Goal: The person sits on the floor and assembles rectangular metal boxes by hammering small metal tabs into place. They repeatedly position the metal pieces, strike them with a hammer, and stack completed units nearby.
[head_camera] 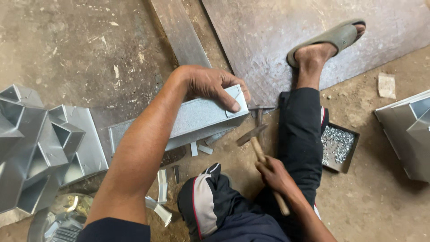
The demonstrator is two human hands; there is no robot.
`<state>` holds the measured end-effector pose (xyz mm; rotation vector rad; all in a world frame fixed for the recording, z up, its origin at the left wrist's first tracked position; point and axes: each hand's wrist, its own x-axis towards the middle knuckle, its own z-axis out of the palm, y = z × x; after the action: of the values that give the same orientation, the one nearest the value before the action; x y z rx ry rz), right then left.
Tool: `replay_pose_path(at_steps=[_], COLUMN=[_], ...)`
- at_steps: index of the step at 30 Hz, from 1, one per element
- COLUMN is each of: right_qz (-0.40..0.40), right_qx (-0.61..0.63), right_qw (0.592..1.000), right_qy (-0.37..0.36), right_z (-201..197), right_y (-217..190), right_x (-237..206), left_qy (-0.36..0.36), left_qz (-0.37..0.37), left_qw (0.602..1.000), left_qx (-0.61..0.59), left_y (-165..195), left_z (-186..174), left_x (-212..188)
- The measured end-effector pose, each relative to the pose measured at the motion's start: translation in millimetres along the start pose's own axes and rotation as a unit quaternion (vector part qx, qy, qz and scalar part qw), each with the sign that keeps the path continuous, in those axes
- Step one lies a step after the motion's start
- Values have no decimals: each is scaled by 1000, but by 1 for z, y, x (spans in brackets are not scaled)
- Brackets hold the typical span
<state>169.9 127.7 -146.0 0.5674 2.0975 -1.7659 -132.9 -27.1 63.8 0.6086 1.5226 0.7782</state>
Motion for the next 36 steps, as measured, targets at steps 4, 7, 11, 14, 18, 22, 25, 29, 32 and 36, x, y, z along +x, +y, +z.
replay_pose_path(at_steps=[4,7,11,14,18,22,25,29,32,36], right_qz=[-84,-4,-125,-89,-14,-22,11,3,22,135], right_qx=[-22,19,0,-58,-25,-29,-50,-28,84,180], right_qw=[993,996,987,993,996,998,998,999,996,974], right_qy=[84,92,103,43,83,54,45,26,6,8], right_z=[-37,-65,-83,-80,-77,-82,-86,-90,-94,-65], right_y=[-50,-104,-164,-190,-204,-205,-199,-173,-134,-49], right_x=[-51,-58,-70,-66,-64,-66,-62,-54,-47,-38], left_qy=[-24,-32,-37,-30,-47,-80,-52,-76,-56,-95], left_qz=[6,7,26,-9,29,14,15,18,25,27], left_qw=[999,999,999,999,996,997,997,997,997,995], left_qx=[-38,-15,-15,13,74,3,47,6,56,-12], left_y=[-1,1,0,-2,-4,-5,-3,-4,-6,-10], left_z=[-7,-11,-10,-8,-9,-10,-11,-7,-9,-11], left_x=[6,8,7,10,18,19,16,14,17,21])
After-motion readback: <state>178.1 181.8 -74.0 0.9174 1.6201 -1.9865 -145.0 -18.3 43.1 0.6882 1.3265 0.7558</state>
